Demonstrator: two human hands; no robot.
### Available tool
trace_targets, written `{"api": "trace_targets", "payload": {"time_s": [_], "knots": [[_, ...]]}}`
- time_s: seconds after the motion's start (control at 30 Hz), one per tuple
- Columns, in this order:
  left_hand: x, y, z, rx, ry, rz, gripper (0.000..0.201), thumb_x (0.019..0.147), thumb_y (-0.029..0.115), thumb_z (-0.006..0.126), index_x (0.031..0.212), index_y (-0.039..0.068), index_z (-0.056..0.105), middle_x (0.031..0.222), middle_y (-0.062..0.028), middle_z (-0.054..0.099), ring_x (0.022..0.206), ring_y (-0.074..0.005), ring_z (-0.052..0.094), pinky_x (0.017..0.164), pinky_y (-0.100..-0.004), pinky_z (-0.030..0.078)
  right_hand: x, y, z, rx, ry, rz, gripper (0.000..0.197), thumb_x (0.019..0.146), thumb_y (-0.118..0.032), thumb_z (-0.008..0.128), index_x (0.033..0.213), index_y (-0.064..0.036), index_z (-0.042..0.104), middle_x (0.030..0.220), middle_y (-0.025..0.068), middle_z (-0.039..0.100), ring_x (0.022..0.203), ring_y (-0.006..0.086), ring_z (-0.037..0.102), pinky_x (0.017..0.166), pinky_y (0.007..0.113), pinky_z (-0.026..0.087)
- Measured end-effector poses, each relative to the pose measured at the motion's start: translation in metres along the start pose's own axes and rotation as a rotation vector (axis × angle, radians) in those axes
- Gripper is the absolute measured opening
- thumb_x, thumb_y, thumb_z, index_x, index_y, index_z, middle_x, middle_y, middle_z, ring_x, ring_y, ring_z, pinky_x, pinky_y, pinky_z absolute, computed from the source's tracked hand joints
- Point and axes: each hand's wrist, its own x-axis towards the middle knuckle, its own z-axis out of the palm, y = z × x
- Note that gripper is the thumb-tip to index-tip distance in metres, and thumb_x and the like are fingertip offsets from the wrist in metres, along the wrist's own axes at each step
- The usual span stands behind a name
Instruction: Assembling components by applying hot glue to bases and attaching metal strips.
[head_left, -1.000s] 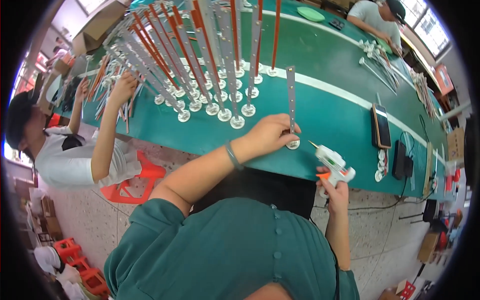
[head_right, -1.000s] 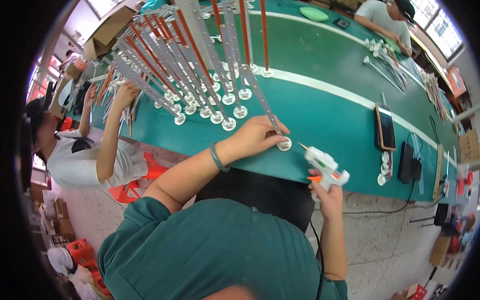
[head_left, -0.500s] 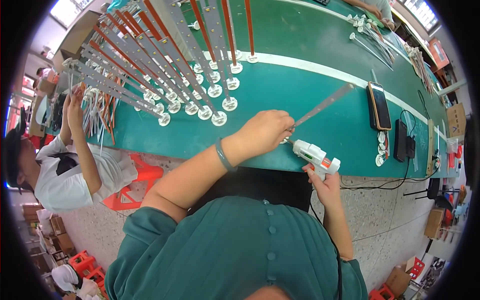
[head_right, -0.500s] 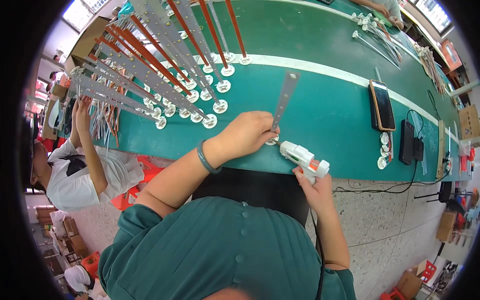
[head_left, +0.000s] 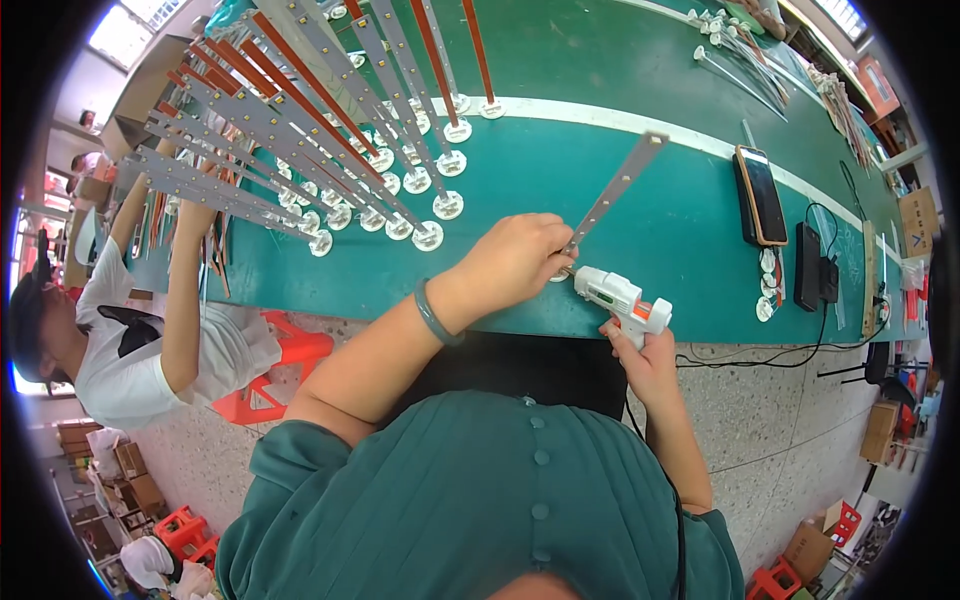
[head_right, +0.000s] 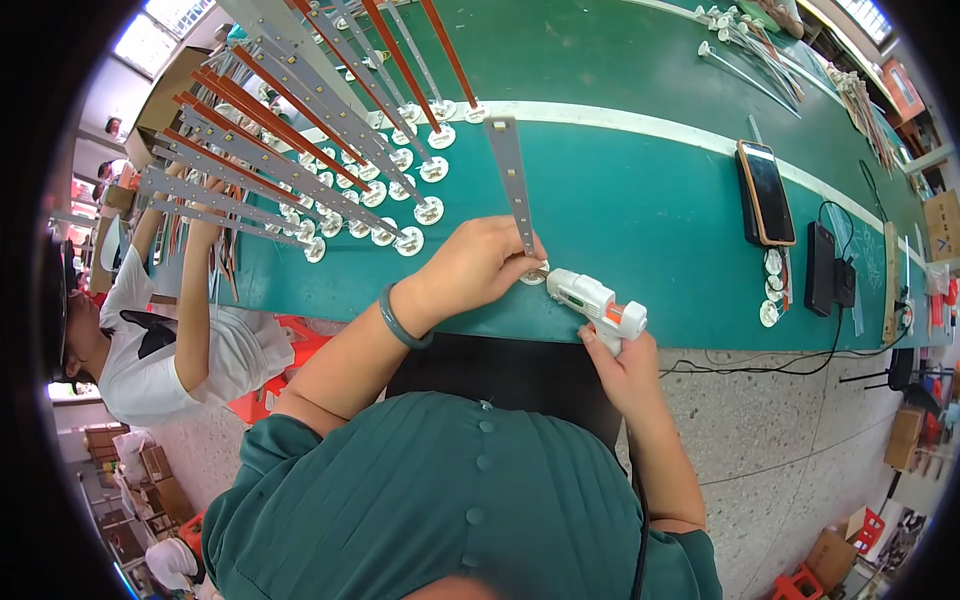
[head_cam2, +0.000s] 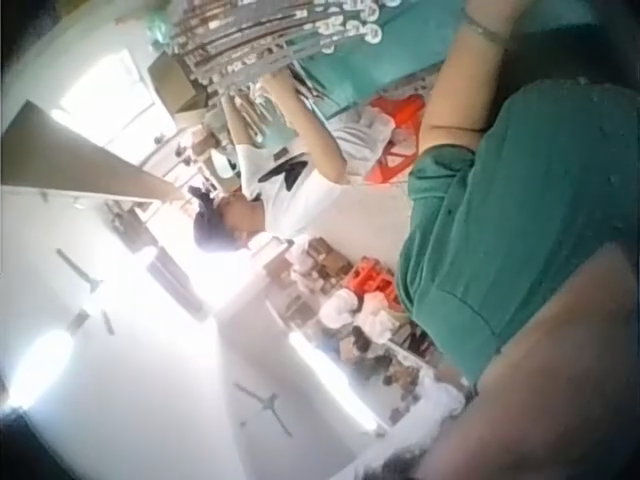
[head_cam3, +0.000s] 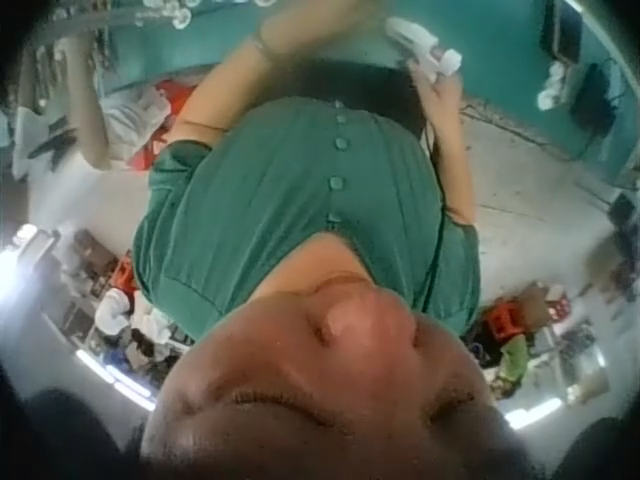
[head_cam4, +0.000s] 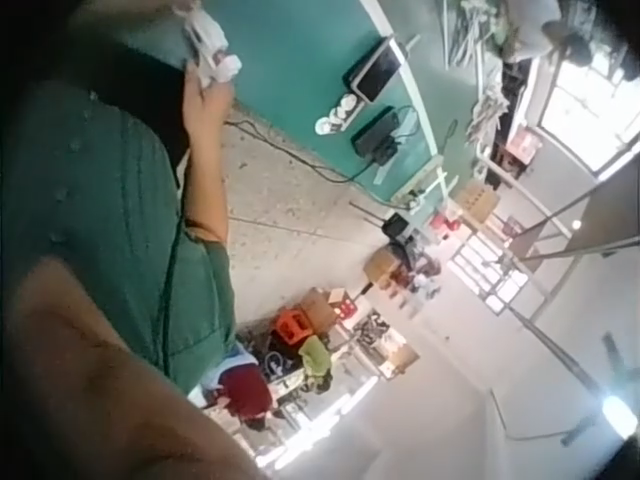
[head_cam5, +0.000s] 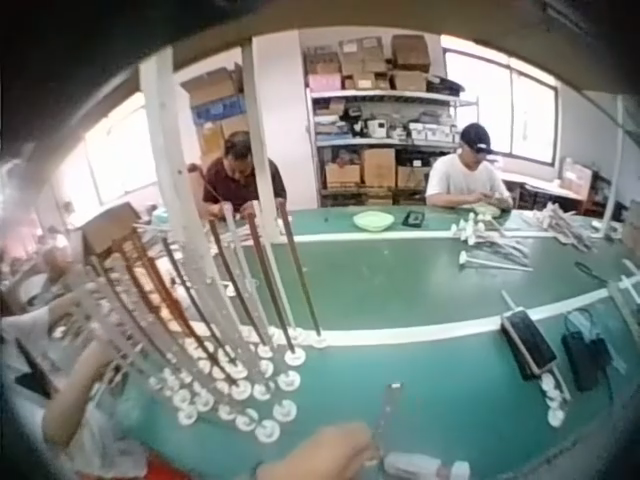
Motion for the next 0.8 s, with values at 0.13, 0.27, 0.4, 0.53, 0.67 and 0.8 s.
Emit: {"api": "trace_targets", "payload": {"time_s": [0.13,0.27,0.4,0.53,0.67,0.8], "knots": [[0.001,0.001,0.000,-0.011,-0.003,-0.022,0.007,0.079,0.007,0.064,0.081,0.001,0.061,0.079,-0.0132,0.059,0.078,-0.0328,0.060,0.068,-0.0420,0.049,0.002,-0.002,0.000,0.010,0.018,-0.012,0.021,0.088,-0.010,0.062,0.105,0.0016,0.058,0.084,0.0061,0.065,0.067,0.0070,0.056,0.056,0.021,0.045],[0.000,0.001,0.000,0.018,0.000,-0.012,0.006,0.079,0.007,0.065,0.083,0.003,0.063,0.080,-0.0113,0.062,0.077,-0.0303,0.062,0.069,-0.0388,0.050,0.004,-0.006,0.001,0.035,0.009,0.012,0.020,0.087,-0.010,0.063,0.103,0.0015,0.058,0.078,0.0049,0.063,0.062,0.0068,0.055,0.053,0.021,0.044],[0.000,0.001,0.000,0.029,-0.018,-0.043,0.006,0.080,0.007,0.065,0.085,0.004,0.065,0.081,-0.0097,0.064,0.076,-0.0286,0.063,0.069,-0.0367,0.051,0.004,-0.009,0.000,0.091,0.006,0.080,0.018,0.087,-0.010,0.063,0.100,0.0012,0.058,0.073,0.0034,0.061,0.058,0.0063,0.053,0.051,0.021,0.042],[0.001,0.003,-0.001,-0.002,-0.003,-0.019,0.006,0.080,0.007,0.063,0.081,0.001,0.062,0.078,-0.0130,0.060,0.078,-0.0319,0.060,0.069,-0.0410,0.049,0.005,-0.010,0.000,0.114,0.012,0.096,0.017,0.087,-0.010,0.063,0.099,0.0012,0.058,0.073,0.0032,0.061,0.057,0.0062,0.053,0.051,0.021,0.042],[0.002,0.005,-0.002,0.020,-0.014,-0.020,0.004,0.081,0.006,0.063,0.083,0.003,0.063,0.080,-0.0116,0.061,0.077,-0.0306,0.061,0.069,-0.0394,0.049,0.004,-0.011,-0.001,0.134,0.014,0.121,0.018,0.087,-0.011,0.063,0.099,0.0013,0.058,0.073,0.0033,0.061,0.058,0.0065,0.054,0.050,0.021,0.042],[0.003,0.003,-0.004,0.058,-0.094,-0.015,0.004,0.082,0.004,0.061,0.086,0.004,0.063,0.084,-0.0106,0.062,0.079,-0.0298,0.061,0.071,-0.0376,0.049,0.004,-0.010,-0.003,0.169,-0.021,0.165,0.019,0.087,-0.010,0.062,0.101,0.0017,0.058,0.078,0.0054,0.064,0.060,0.0069,0.055,0.052,0.021,0.043]]}}
